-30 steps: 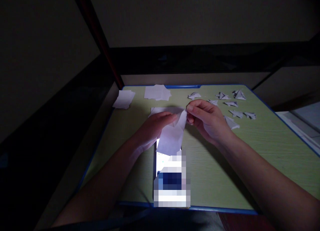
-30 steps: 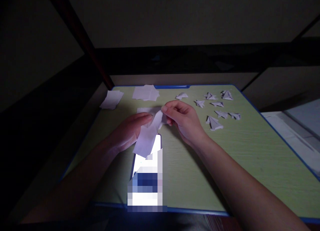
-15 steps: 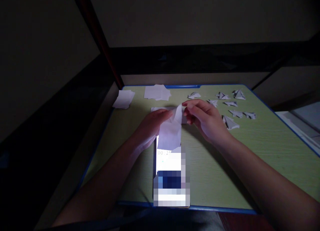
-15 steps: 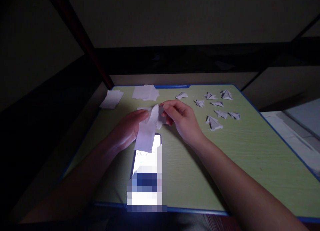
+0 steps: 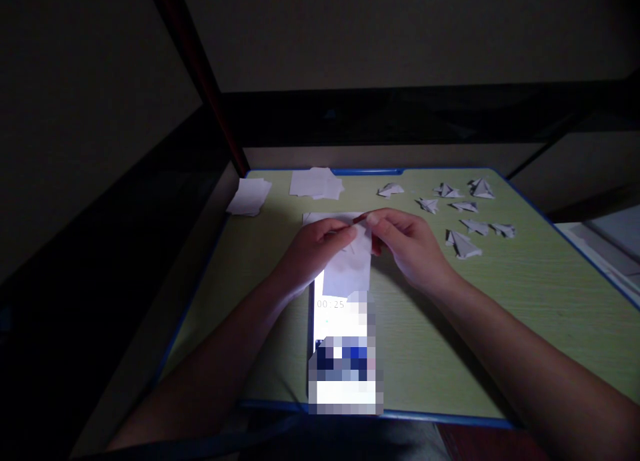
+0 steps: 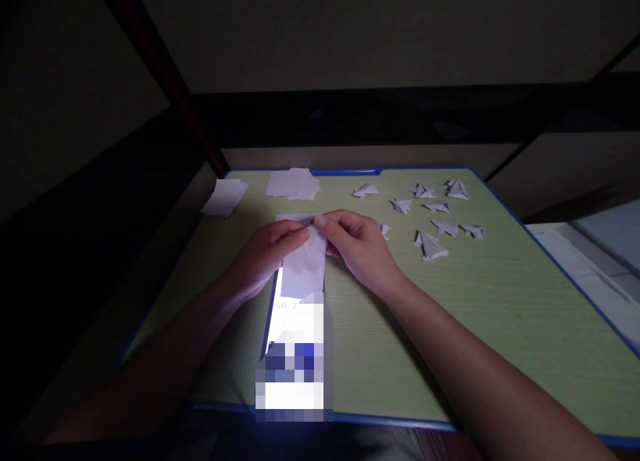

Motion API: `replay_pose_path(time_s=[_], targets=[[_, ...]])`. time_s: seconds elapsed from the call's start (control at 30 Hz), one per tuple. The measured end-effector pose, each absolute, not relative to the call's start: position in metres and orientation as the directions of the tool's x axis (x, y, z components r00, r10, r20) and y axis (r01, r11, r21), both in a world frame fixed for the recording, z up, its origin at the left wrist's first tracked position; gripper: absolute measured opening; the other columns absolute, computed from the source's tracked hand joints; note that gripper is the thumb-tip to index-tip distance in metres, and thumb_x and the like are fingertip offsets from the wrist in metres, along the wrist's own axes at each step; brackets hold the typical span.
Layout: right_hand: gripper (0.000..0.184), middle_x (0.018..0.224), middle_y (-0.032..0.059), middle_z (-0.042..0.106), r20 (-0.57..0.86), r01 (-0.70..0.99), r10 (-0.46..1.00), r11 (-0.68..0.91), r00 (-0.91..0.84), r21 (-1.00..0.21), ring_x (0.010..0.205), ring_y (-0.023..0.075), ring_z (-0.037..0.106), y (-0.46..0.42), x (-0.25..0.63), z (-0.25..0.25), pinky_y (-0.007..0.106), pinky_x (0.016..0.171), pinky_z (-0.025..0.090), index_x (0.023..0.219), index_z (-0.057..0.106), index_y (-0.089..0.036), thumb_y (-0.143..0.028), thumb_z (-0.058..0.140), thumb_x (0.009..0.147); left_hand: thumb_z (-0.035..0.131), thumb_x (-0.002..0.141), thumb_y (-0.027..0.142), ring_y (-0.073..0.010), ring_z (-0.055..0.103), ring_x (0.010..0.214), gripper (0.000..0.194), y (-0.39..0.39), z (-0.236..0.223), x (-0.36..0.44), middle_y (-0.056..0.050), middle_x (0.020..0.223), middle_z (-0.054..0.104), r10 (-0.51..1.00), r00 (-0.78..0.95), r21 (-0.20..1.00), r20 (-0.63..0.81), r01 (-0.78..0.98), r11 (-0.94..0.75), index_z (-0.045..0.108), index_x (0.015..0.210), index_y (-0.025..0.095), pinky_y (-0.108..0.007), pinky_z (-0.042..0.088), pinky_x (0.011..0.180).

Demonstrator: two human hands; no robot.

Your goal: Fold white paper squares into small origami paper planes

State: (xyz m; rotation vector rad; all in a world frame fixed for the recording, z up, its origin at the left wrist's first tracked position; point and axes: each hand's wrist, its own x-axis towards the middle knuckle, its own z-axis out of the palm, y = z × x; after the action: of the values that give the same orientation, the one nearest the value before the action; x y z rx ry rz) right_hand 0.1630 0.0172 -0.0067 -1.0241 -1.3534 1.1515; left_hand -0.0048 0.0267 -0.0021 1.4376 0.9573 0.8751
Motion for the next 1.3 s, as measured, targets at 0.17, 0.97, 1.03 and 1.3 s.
replay_pose_path(time_s=[0.17, 0.97, 1.03, 1.3], targets=[[0.023, 0.053, -0.0035, 0.054, 0.155, -0.043, 0.985, 0.152, -0.082, -0.988, 0.049, 0.0082, 0.044, 0.0175, 0.1643, -0.0091, 0.024, 0.048, 0.031, 0.069, 0.068, -0.018, -0.037, 0.071, 0.081, 0.060, 0.080, 0.041, -0.0082, 0.047, 0.055, 0.028, 0.0255, -0.0010, -0.0055, 0.003, 0.063, 0.054, 0.909, 0.417, 0.993, -0.012, 0.109, -0.037, 0.062, 0.078, 0.014, -0.022, 0.034, 0.050], [0.029, 0.055, -0.0028, 0.054, 0.164, -0.047, 0.986, 0.163, -0.023, -0.985, 0.050, 0.0091, 0.043, 0.0219, 0.1684, -0.0134, 0.025, 0.049, 0.030, 0.065, 0.065, -0.019, -0.041, 0.069, 0.082, 0.056, 0.085, 0.041, -0.0090, 0.045, 0.055, 0.029, 0.0257, -0.0022, -0.0092, 0.003, 0.061, 0.048, 0.859, 0.512, 0.978, -0.021, 0.190, -0.090, 0.056, 0.072, 0.016, -0.023, 0.032, 0.050], [0.031, 0.054, -0.0029, 0.054, 0.161, -0.061, 0.987, 0.159, -0.027, -0.985, 0.050, 0.0091, 0.044, 0.0220, 0.1682, -0.0132, 0.025, 0.049, 0.031, 0.064, 0.064, -0.019, -0.043, 0.070, 0.081, 0.056, 0.085, 0.041, -0.0097, 0.047, 0.056, 0.028, 0.0256, -0.0023, -0.0089, 0.002, 0.063, 0.051, 0.857, 0.515, 0.980, -0.019, 0.180, -0.086, 0.058, 0.074, 0.015, -0.023, 0.033, 0.051], [0.029, 0.054, -0.0039, 0.054, 0.170, -0.047, 0.983, 0.167, -0.076, -0.985, 0.050, 0.0082, 0.043, 0.0221, 0.1687, -0.0127, 0.024, 0.049, 0.031, 0.067, 0.066, -0.018, -0.043, 0.070, 0.082, 0.057, 0.084, 0.037, -0.0092, 0.046, 0.055, 0.025, 0.0248, 0.0005, -0.0074, 0.003, 0.061, 0.052, 0.884, 0.468, 0.973, 0.013, 0.200, -0.120, 0.061, 0.074, 0.015, -0.023, 0.032, 0.050]])
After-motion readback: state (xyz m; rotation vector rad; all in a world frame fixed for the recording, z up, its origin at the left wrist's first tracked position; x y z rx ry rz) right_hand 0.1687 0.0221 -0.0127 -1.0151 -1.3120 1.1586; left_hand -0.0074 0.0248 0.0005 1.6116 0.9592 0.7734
